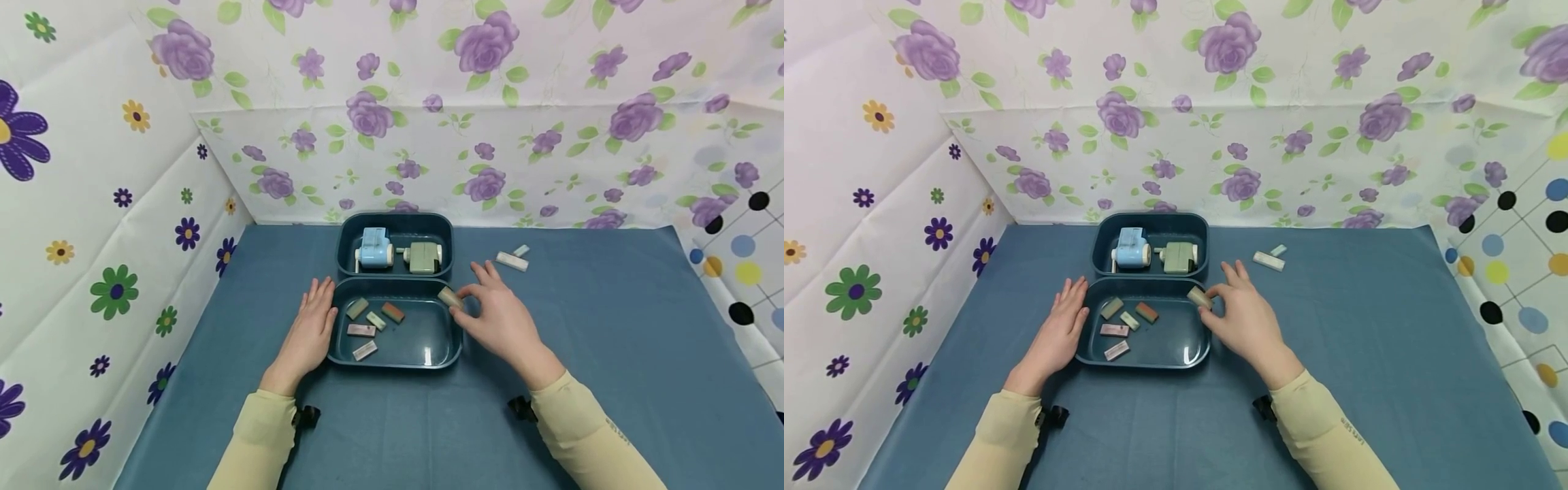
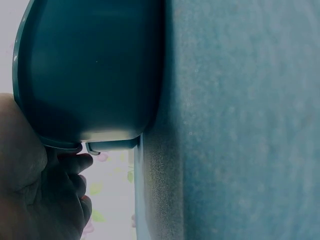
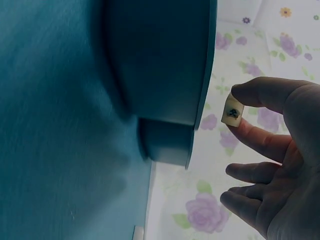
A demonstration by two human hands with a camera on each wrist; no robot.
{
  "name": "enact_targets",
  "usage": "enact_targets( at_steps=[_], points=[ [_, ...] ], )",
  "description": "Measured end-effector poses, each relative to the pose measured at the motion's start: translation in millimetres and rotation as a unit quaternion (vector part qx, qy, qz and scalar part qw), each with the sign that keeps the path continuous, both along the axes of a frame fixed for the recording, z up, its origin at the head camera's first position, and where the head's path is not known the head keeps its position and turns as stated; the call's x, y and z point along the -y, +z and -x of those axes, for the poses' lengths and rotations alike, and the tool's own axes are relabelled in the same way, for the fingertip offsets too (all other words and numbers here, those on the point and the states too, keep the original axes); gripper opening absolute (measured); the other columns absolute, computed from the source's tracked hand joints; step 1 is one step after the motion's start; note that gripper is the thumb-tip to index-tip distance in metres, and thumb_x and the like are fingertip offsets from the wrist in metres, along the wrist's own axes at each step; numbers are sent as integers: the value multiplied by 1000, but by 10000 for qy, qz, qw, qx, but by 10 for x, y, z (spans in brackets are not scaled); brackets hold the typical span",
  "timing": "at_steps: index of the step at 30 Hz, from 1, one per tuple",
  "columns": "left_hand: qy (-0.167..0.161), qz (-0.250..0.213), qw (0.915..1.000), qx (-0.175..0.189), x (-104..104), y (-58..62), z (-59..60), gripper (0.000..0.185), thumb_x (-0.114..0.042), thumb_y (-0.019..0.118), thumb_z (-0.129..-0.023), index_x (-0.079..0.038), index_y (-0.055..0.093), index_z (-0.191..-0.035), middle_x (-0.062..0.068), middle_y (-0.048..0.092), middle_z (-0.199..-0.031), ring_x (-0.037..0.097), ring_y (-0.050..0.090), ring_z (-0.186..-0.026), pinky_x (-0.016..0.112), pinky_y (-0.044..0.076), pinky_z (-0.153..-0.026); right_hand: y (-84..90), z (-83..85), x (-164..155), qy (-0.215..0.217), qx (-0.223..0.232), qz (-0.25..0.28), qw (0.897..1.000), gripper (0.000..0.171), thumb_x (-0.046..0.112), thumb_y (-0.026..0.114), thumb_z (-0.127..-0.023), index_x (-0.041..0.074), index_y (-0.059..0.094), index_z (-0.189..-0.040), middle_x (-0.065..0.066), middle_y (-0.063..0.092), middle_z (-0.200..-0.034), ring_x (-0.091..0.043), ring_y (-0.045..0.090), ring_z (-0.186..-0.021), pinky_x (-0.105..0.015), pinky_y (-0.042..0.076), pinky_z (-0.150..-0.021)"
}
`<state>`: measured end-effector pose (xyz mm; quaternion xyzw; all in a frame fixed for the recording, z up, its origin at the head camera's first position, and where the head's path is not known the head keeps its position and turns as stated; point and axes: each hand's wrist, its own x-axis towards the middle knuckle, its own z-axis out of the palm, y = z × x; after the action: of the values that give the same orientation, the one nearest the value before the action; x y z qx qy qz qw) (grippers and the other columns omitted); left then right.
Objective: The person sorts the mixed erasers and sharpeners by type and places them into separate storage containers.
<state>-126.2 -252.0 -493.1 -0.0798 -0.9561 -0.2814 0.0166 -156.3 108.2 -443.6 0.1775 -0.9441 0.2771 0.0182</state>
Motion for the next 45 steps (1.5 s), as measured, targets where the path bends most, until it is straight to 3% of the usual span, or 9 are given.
enact_targets(
  at_steps=[7,15,19,24,35,45],
  points=[
    [14,-7,10000,63,5,4,0,57,-15,44,-117,3,26,-168,19,20,-176,33,2,-165,55,5,-132,-26,-108,123,351,-217,47,9991,22,29,83,-97,13,80,-112,-23,40,-167,-41,24,-160,-51,59,-73],
    [23,14,10000,50,11,-22,-1,58,-16,44,-117,2,26,-168,18,20,-176,32,2,-165,55,5,-132,-125,-169,282,658,-303,-2,9974,22,28,83,-97,14,81,-113,-22,41,-166,-40,25,-160,-47,59,-75],
    [10,-4,10000,30,12,-17,0,57,-16,44,-117,2,25,-168,18,20,-176,31,2,-165,56,6,-132,-167,-177,374,829,-357,-93,9959,21,28,82,-97,14,81,-113,-21,40,-168,-39,24,-161,-47,61,-80],
    [23,-37,10000,14,11,-3,9,58,-16,44,-117,2,25,-168,18,20,-176,32,3,-165,56,6,-132,-194,-173,479,1047,-515,-189,9930,23,28,84,-96,14,83,-114,-21,39,-168,-39,22,-161,-51,60,-95],
    [16,-42,10000,-23,15,-1,15,57,-15,44,-117,3,27,-168,19,21,-176,34,4,-165,56,7,-132,-231,-165,655,1438,-644,-334,9870,20,27,88,-92,17,86,-110,-25,38,-168,-44,23,-160,-53,53,-109],
    [7,-18,10000,63,19,-28,9,58,-17,43,-118,2,25,-169,18,19,-177,32,2,-165,55,6,-132,-239,-160,717,1450,-682,-462,9860,22,27,89,-92,17,86,-111,-24,35,-169,-42,19,-161,-54,47,-116]
  ],
)
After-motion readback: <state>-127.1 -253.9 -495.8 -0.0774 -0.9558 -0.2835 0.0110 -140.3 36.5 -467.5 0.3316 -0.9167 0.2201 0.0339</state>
